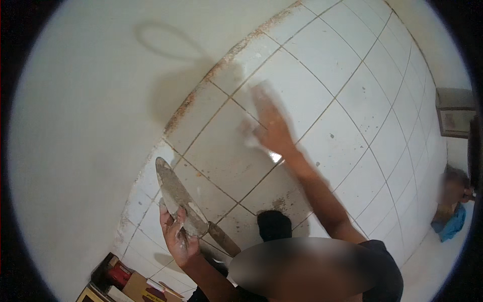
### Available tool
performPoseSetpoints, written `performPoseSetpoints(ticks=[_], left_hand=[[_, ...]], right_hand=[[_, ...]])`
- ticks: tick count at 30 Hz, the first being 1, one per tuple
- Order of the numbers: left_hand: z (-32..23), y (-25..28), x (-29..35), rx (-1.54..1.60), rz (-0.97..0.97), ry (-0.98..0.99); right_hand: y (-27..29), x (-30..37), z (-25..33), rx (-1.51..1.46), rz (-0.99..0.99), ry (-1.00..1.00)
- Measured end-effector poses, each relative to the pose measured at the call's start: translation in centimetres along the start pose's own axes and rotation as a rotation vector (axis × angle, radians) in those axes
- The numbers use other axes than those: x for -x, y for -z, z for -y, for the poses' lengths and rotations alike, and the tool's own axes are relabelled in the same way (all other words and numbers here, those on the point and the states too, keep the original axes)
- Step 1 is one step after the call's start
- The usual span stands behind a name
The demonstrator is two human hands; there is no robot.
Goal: Apply plaster or filler to a wall surface and smooth it using a trowel and hands.
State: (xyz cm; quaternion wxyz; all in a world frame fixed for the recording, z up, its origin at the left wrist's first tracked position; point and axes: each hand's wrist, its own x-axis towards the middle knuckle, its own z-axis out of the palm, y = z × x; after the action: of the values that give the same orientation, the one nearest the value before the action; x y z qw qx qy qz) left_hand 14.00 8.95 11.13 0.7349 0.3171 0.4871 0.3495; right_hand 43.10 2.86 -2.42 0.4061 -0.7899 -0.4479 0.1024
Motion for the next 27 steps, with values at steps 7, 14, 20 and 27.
performPoseSetpoints(ticks=[7,14,20,27], left_hand=[[0.3,1.9,-0.4,-0.090,-0.045,-0.044],[-1.6,-0.2,0.3,-0.036,0.042,-0.013],[-0.8,-3.1,0.2,0.006,0.058,0.051],[-0.8,-0.4,0.9,0.017,0.027,0.069]], right_hand=[[7.2,-8.3,-12.7,0.680,-0.389,-0.262],[-7.1,-1.8,5.5,0.086,0.189,0.099],[-5.4,-1.4,3.4,-0.030,0.067,0.286],[4.2,-15.1,-9.7,0.485,-0.267,-0.275]])
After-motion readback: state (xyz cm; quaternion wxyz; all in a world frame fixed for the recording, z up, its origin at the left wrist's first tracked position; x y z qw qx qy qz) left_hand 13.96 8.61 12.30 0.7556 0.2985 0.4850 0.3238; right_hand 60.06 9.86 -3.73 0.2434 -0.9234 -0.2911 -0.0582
